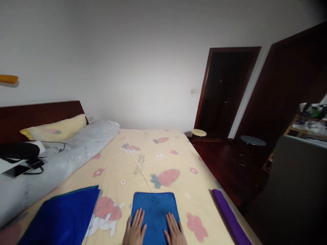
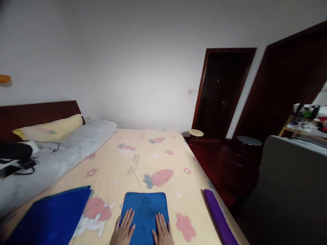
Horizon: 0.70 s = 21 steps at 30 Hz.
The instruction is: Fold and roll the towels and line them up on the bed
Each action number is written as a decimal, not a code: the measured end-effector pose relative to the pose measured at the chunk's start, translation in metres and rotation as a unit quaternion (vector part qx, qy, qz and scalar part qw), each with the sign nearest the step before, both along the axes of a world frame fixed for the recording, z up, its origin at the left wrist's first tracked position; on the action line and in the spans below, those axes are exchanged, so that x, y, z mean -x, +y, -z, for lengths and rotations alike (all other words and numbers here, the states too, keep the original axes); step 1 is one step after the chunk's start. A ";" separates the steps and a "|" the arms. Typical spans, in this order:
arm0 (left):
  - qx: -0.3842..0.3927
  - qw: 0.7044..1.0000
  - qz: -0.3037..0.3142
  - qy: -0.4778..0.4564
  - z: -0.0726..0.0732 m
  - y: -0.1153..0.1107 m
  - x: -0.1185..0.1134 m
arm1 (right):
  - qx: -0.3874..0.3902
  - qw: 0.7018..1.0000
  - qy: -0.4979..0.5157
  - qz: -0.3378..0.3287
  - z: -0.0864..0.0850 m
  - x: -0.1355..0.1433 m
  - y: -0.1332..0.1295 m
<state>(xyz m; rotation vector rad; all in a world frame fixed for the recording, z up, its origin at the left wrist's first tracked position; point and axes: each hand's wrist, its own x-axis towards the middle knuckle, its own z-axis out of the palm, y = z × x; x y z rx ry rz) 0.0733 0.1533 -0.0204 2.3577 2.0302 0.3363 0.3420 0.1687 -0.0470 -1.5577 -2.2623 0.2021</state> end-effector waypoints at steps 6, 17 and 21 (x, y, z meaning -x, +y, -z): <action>-0.131 0.987 -0.076 0.055 -0.024 -0.032 0.005 | -0.035 0.995 0.002 0.091 -0.017 -0.011 -0.033; -0.125 0.989 0.060 0.050 0.022 -0.110 -0.037 | -0.114 0.992 -0.030 -0.036 0.021 0.026 -0.103; -0.118 0.991 0.018 0.056 0.006 -0.121 0.020 | -0.110 0.992 -0.049 0.025 0.011 -0.029 -0.106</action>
